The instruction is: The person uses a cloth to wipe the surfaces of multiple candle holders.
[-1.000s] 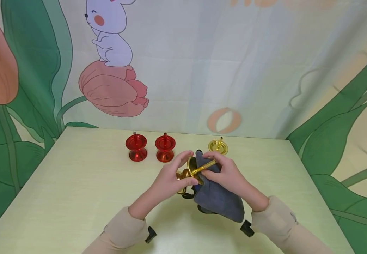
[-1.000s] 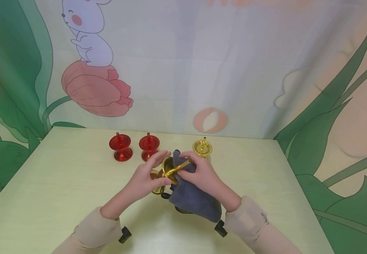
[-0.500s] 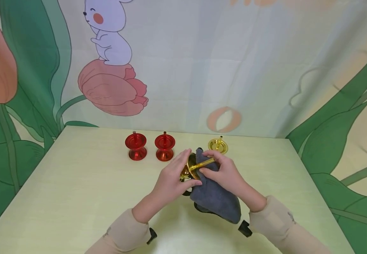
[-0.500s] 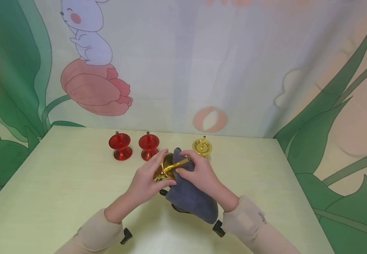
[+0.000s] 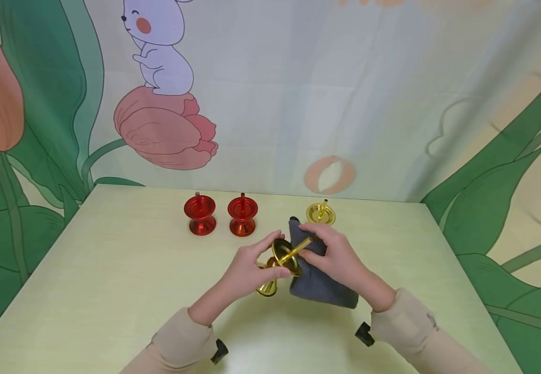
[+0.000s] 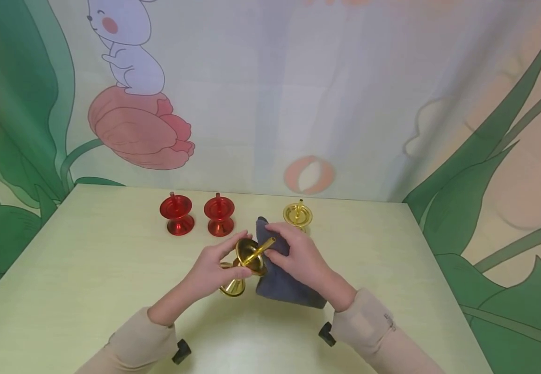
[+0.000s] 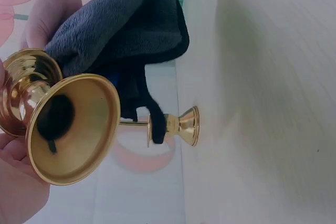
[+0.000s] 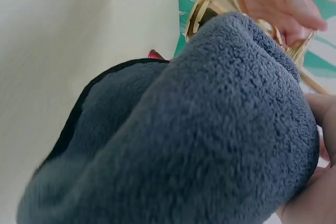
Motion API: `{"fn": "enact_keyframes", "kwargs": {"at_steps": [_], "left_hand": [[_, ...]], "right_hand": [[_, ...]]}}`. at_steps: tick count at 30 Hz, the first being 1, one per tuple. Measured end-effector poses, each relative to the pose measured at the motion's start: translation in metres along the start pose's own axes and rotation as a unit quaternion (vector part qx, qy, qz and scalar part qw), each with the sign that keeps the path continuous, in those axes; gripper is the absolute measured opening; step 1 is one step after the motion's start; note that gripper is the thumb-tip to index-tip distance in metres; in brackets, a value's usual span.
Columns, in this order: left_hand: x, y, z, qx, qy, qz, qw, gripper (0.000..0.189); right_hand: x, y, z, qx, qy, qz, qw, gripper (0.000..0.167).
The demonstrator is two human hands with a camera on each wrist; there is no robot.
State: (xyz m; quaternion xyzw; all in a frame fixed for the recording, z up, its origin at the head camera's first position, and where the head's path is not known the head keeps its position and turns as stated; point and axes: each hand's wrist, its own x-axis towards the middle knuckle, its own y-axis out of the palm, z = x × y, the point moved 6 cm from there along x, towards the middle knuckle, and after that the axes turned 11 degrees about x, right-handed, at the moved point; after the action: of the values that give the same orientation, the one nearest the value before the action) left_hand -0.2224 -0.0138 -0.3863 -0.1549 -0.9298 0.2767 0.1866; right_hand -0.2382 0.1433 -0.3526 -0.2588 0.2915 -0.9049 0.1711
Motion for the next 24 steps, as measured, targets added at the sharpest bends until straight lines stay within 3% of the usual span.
{"fn": "enact_keyframes", "kwargs": {"at_steps": [3, 8, 12, 15, 24], "left_hand": [[-0.001, -0.005, 0.002, -0.059, -0.021, -0.023, 0.9978, 0.071], [-0.002, -0.015, 0.003, -0.172, -0.029, -0.088, 0.9807, 0.073], [-0.001, -0.019, 0.002, -0.235, -0.030, -0.129, 0.9630, 0.074], [0.000, -0.019, 0.001, -0.251, -0.027, -0.151, 0.9557, 0.073], [0.002, -0.016, 0.001, -0.216, -0.026, -0.198, 0.9558, 0.072]], "right_hand": [[-0.001, -0.005, -0.014, 0.061, 0.085, -0.017, 0.9943, 0.048], [-0.005, -0.005, -0.032, 0.196, 0.180, -0.038, 0.9632, 0.050], [-0.006, -0.002, -0.037, 0.258, 0.204, -0.054, 0.9429, 0.052], [-0.007, 0.002, -0.035, 0.285, 0.212, -0.059, 0.9329, 0.051], [-0.005, 0.010, -0.015, 0.353, 0.195, -0.064, 0.9128, 0.047]]}}
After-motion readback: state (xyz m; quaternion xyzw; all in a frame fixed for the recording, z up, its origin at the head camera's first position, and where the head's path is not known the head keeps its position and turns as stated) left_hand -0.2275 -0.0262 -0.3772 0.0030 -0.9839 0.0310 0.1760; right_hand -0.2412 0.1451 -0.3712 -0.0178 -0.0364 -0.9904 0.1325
